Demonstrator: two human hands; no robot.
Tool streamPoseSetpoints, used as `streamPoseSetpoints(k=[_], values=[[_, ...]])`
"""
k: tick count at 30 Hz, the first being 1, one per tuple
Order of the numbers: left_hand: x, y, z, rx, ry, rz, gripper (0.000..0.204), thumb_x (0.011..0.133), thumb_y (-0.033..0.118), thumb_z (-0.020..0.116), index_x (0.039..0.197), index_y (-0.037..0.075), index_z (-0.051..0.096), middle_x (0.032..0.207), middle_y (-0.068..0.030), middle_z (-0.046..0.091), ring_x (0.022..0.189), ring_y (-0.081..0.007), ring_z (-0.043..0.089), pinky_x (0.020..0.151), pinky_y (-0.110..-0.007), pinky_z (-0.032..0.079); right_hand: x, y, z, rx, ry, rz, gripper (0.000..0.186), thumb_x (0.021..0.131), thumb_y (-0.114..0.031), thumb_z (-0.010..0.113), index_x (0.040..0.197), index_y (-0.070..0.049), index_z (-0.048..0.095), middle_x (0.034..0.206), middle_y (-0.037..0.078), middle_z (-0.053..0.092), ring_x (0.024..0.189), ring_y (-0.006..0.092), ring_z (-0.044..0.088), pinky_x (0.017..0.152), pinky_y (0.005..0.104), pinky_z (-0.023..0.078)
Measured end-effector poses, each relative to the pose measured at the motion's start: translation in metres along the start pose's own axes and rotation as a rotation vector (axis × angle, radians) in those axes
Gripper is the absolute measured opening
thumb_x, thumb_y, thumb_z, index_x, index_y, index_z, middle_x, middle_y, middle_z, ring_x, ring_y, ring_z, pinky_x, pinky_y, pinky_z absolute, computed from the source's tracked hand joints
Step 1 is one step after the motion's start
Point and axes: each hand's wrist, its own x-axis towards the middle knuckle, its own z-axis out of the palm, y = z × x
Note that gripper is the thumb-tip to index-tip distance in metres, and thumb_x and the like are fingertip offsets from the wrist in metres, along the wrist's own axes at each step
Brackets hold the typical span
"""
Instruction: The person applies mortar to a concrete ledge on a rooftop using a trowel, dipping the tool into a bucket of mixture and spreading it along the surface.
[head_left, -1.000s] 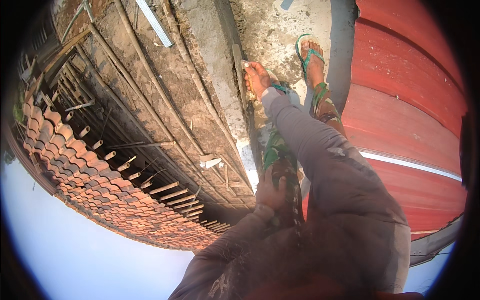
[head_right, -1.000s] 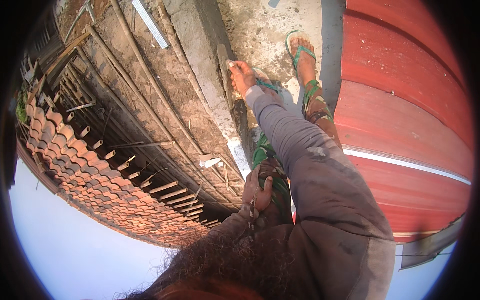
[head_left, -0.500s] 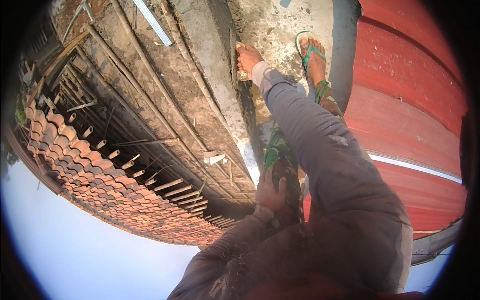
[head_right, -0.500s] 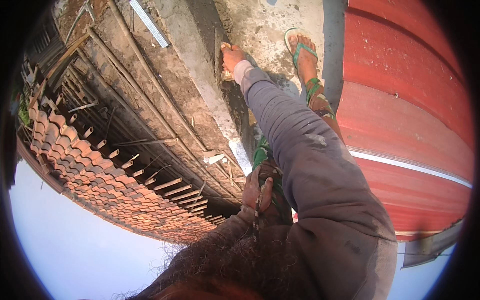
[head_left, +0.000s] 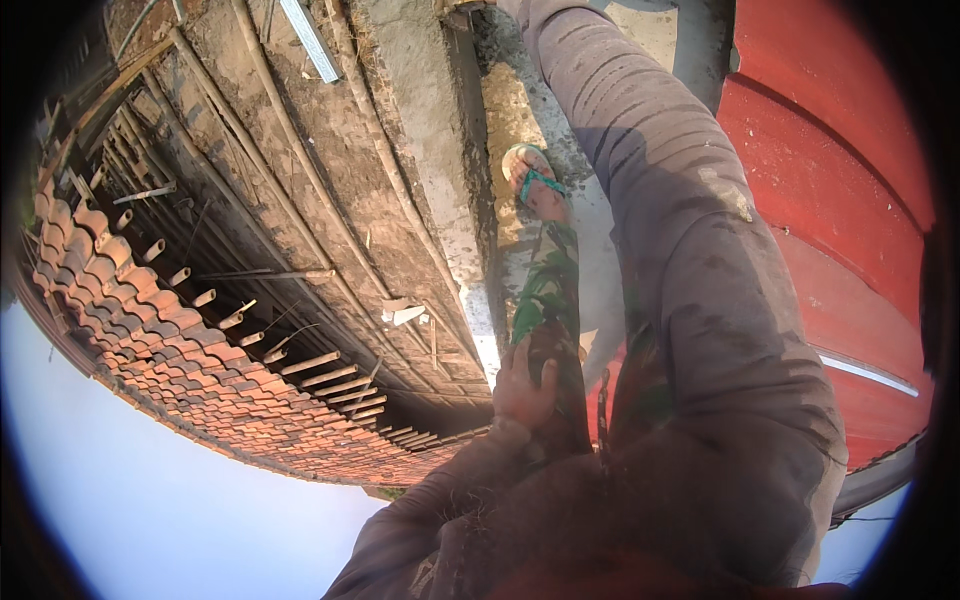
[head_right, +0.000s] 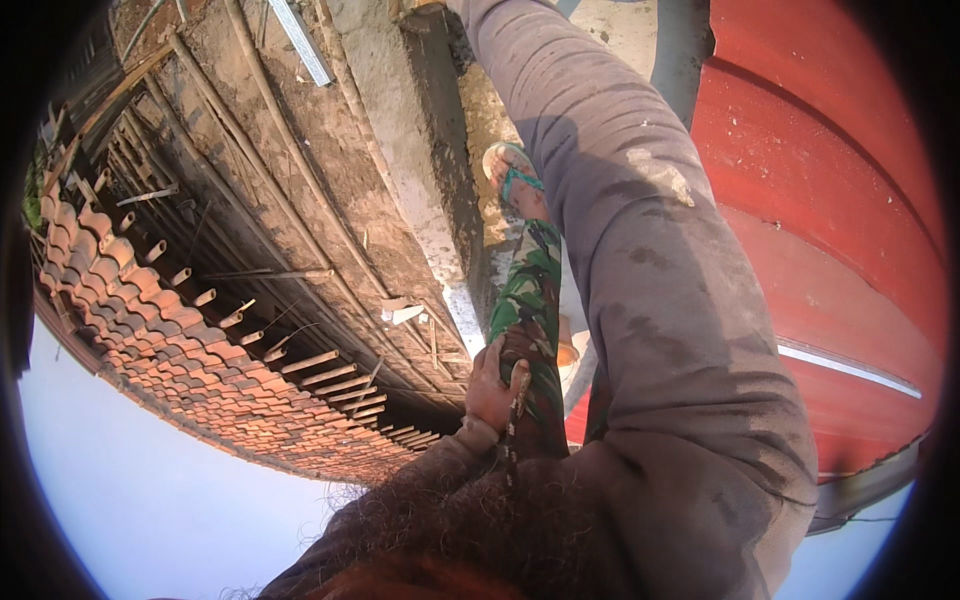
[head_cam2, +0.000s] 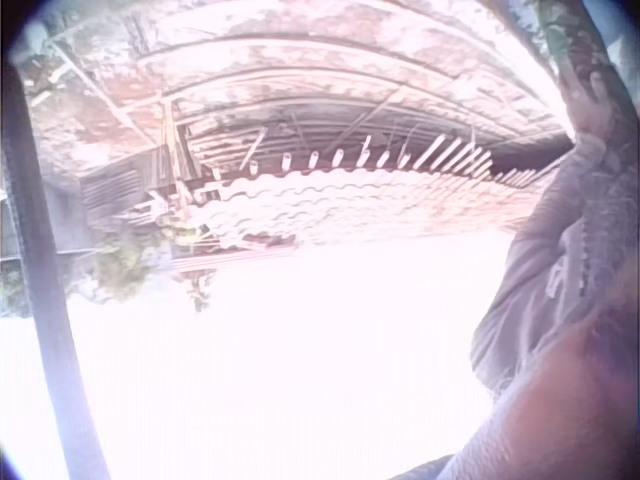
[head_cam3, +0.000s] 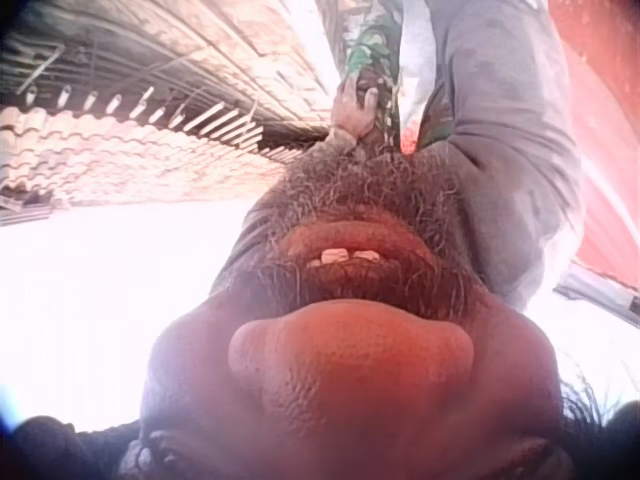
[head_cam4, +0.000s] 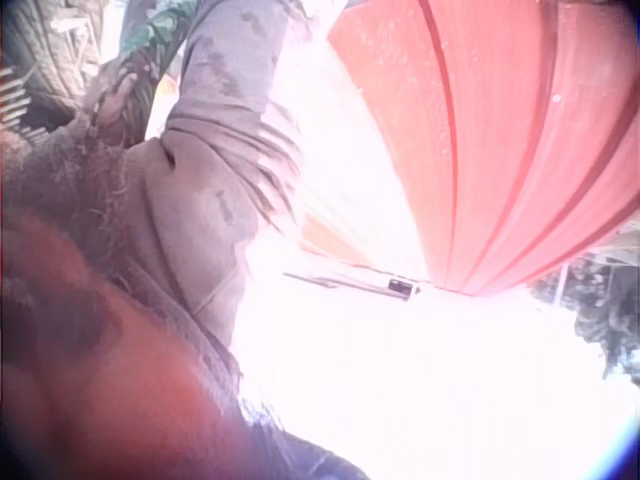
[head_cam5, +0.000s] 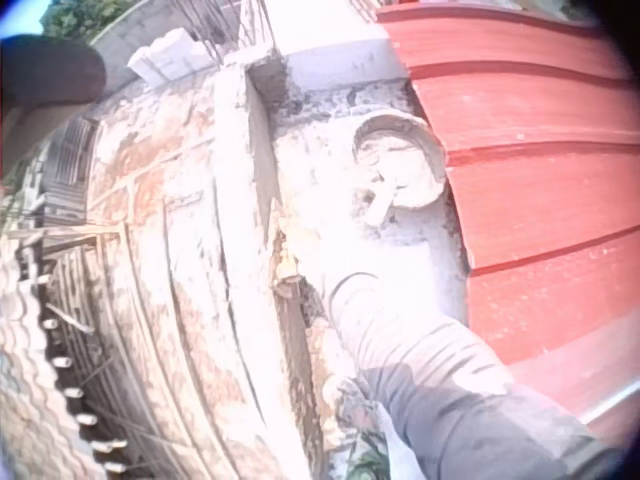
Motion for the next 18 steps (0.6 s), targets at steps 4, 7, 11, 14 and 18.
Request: streamPoseSetpoints(k=[4, 7, 11, 14, 18], values=[[0.002, 0.0, -0.004, -0.012, 0.018, 0.005, 0.067, 0.094, 0.04, 0.064, 0.147, 0.003, 0.047, 0.139, -0.027, 0.054, 0.128, -0.0454, 0.054, 0.105, -0.05, 0.047, 0.027, 0.038, -0.024, -0.146, 0.047, 0.001, 0.038, 0.103, -0.034, 0.064, 0.121, -0.002, 0.058, 0.095, 0.011, 0.059, 0.076, 0.0214, 0.058, 0.07, 0.041, 0.059], [0.001, 0.007, 0.0, -0.039, 0.021, -0.037, 0.066, 0.094, 0.04, 0.064, 0.146, 0.003, 0.048, 0.14, -0.0271, 0.053, 0.128, -0.0452, 0.054, 0.105, -0.05, 0.047, -0.03, 0.098, -0.034, -0.178, 0.149, 0.218, 0.045, 0.104, -0.037, 0.061, 0.133, -0.002, 0.054, 0.097, 0.01, 0.059, 0.08, 0.0214, 0.059, 0.075, 0.0409, 0.06], [0.001, 0.009, -0.003, -0.009, -0.014, -0.076, 0.067, 0.094, 0.041, 0.064, 0.146, 0.002, 0.049, 0.14, -0.027, 0.053, 0.128, -0.0452, 0.053, 0.107, -0.051, 0.046, -0.117, 0.163, -0.058, -0.156, 0.292, 0.717, 0.045, 0.101, -0.041, 0.065, 0.127, -0.005, 0.054, 0.085, 0.009, 0.057, 0.065, 0.0218, 0.055, 0.059, 0.0424, 0.055], [-0.001, 0.01, -0.005, -0.013, -0.015, -0.078, 0.067, 0.094, 0.04, 0.063, 0.147, 0.002, 0.048, 0.142, -0.0268, 0.052, 0.129, -0.0456, 0.053, 0.108, -0.052, 0.044, -0.14, 0.174, -0.064, -0.188, 0.362, 0.718, 0.044, 0.102, -0.042, 0.065, 0.125, -0.006, 0.054, 0.087, 0.009, 0.058, 0.067, 0.0222, 0.055, 0.061, 0.0426, 0.054], [0.0, 0.003, -0.004, -0.023, -0.028, -0.091, 0.067, 0.094, 0.04, 0.063, 0.148, 0.002, 0.046, 0.143, -0.0264, 0.05, 0.128, -0.0464, 0.052, 0.107, -0.053, 0.045, -0.061, 0.095, -0.051, -0.081, 0.076, 0.231, 0.047, 0.103, -0.043, 0.062, 0.127, -0.004, 0.053, 0.093, 0.01, 0.059, 0.074, 0.0236, 0.057, 0.068, 0.0419, 0.056]])
